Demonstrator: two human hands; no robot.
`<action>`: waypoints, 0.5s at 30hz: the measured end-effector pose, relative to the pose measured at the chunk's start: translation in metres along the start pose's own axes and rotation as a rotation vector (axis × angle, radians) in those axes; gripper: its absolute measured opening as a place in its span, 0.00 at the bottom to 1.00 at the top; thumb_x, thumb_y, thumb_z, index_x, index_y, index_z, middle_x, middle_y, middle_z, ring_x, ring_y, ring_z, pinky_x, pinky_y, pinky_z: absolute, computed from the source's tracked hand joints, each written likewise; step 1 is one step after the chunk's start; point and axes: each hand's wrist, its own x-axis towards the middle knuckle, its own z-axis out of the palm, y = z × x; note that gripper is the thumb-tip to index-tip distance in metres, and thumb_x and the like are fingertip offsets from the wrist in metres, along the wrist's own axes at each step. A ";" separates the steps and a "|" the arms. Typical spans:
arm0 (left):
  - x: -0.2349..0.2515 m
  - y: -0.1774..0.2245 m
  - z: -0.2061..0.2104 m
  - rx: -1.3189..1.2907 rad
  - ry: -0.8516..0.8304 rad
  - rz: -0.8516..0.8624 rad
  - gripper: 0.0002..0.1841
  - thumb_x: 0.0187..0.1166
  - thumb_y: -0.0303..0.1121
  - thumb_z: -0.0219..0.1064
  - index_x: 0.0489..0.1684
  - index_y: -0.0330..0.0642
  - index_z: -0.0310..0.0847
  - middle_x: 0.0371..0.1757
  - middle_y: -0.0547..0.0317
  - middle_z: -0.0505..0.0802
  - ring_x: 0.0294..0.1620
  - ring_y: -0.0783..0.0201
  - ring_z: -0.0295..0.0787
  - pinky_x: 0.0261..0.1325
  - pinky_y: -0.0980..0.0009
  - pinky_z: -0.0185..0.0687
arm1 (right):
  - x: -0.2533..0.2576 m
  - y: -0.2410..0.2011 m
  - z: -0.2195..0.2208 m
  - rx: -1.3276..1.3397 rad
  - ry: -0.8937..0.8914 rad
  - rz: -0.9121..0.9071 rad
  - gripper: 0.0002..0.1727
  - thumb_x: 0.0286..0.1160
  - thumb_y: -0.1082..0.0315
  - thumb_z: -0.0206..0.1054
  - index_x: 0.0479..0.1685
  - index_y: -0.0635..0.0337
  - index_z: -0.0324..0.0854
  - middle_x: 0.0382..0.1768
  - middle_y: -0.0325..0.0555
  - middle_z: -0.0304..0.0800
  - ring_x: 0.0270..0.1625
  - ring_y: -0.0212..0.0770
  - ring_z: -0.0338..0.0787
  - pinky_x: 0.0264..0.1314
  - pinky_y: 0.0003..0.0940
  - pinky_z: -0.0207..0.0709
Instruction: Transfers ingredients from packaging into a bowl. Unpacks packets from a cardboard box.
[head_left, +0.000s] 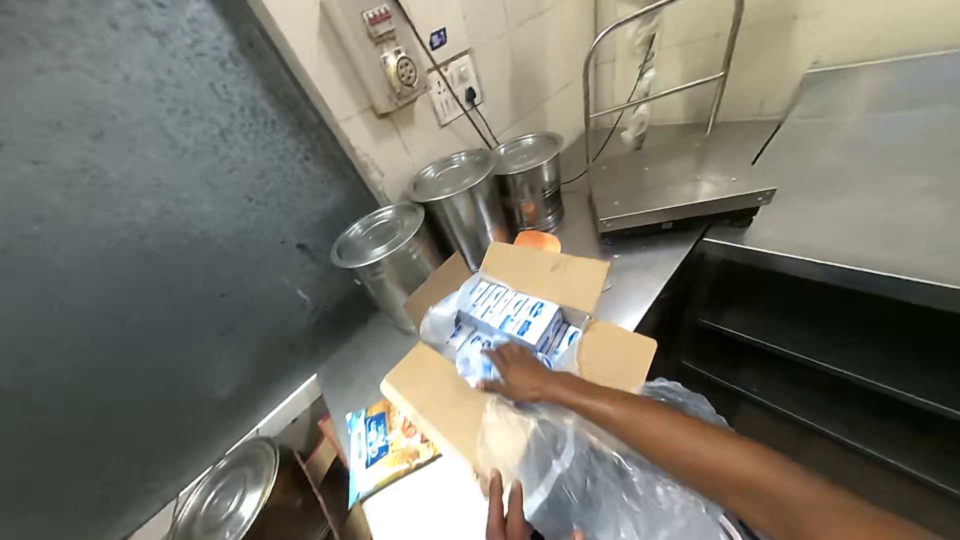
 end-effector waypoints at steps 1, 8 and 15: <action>0.029 -0.002 0.009 0.075 -0.053 0.029 0.41 0.78 0.49 0.70 0.79 0.21 0.65 0.85 0.19 0.63 0.88 0.36 0.61 0.88 0.50 0.62 | 0.005 0.005 0.008 -0.057 -0.176 0.009 0.48 0.84 0.30 0.48 0.89 0.62 0.61 0.87 0.67 0.63 0.91 0.68 0.56 0.92 0.71 0.40; 0.193 -0.060 0.073 0.716 -0.689 -0.191 0.44 0.86 0.56 0.55 0.97 0.44 0.39 0.92 0.33 0.59 0.94 0.37 0.48 0.94 0.41 0.34 | 0.009 0.033 -0.054 0.258 -0.573 -0.065 0.32 0.82 0.68 0.66 0.85 0.67 0.65 0.75 0.70 0.76 0.76 0.63 0.79 0.78 0.63 0.67; 0.212 -0.070 0.121 0.821 -0.777 -0.421 0.39 0.86 0.54 0.56 0.90 0.34 0.57 0.82 0.20 0.69 0.88 0.26 0.57 0.90 0.32 0.35 | 0.015 0.089 -0.082 -0.235 -0.086 -0.243 0.37 0.65 0.73 0.74 0.82 0.55 0.74 0.80 0.50 0.76 0.83 0.51 0.74 0.84 0.52 0.68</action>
